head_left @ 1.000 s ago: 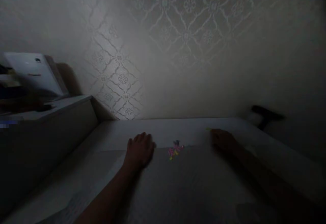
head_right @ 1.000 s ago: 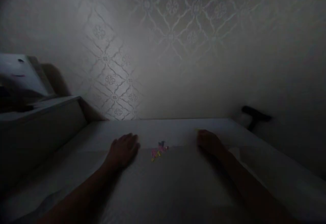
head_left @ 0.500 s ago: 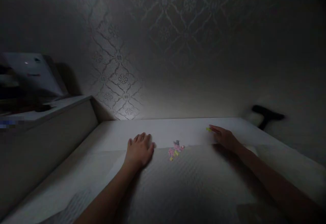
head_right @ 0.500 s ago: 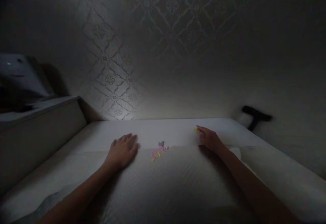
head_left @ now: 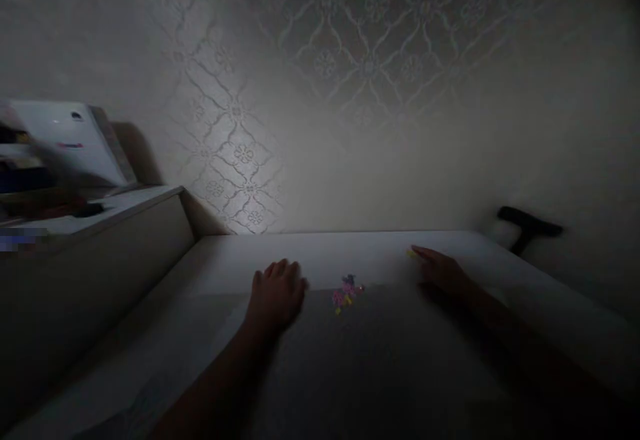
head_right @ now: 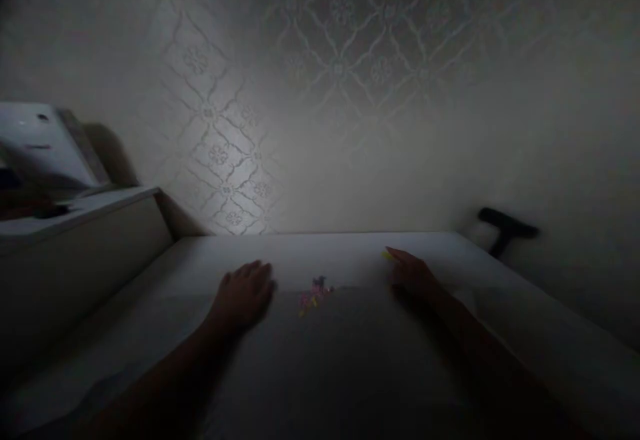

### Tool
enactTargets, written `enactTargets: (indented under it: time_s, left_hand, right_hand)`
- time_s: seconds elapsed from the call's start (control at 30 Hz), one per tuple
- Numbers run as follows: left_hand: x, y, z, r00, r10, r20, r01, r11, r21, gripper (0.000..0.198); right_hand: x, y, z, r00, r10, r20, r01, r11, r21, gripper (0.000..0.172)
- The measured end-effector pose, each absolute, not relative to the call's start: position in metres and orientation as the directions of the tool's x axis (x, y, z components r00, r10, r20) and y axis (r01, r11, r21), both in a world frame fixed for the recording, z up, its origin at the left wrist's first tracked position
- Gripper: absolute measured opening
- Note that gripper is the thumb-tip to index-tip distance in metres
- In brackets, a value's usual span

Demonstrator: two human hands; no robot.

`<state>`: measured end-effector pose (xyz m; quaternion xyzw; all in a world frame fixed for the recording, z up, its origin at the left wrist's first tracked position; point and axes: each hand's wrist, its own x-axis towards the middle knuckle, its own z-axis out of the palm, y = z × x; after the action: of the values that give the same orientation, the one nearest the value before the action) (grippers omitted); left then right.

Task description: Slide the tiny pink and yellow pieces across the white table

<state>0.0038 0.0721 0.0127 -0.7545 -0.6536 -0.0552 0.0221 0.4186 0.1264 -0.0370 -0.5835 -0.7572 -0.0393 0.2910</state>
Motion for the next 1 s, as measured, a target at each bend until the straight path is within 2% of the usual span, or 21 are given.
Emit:
enactTargets:
  time_s: [0.17, 0.27, 0.4, 0.47, 0.6, 0.9, 1.0]
  left_hand:
    - [0.004, 0.071, 0.014, 0.146, 0.982, 0.121, 0.987, -0.152, 0.045, 0.05]
    - [0.004, 0.072, 0.012, 0.143, 0.982, 0.128, 0.987, -0.15, 0.053, 0.05]
    - [0.004, 0.073, 0.011, 0.132, 0.984, 0.12, 0.989, -0.14, 0.057, 0.049]
    - [0.004, 0.072, 0.011, 0.139, 0.982, 0.125, 0.988, -0.146, 0.051, 0.049]
    - [0.005, 0.071, 0.013, 0.149, 0.98, 0.128, 0.986, -0.157, 0.054, 0.05]
    - [0.005, 0.072, 0.01, 0.154, 0.977, 0.148, 0.984, -0.166, 0.07, 0.05]
    - [0.005, 0.073, 0.008, 0.148, 0.977, 0.152, 0.984, -0.161, 0.075, 0.051]
  right_hand:
    - [0.392, 0.112, -0.028, -0.26, 0.811, 0.523, 0.885, 0.417, -0.205, 0.049]
    - [0.349, 0.084, -0.018, -0.335, 0.772, 0.539, 0.836, 0.507, -0.207, 0.045]
    - [0.284, 0.031, -0.002, -0.551, 0.696, 0.461, 0.682, 0.693, -0.231, 0.043]
    - [0.261, 0.011, 0.002, -0.624, 0.649, 0.435, 0.62, 0.75, -0.23, 0.049]
    - [0.242, -0.003, -0.001, -0.635, 0.663, 0.397, 0.628, 0.742, -0.234, 0.059]
    - [0.24, 0.009, -0.004, -0.617, 0.695, 0.37, 0.678, 0.708, -0.199, 0.052]
    - [0.238, 0.007, -0.007, -0.626, 0.672, 0.395, 0.685, 0.716, -0.133, 0.053]
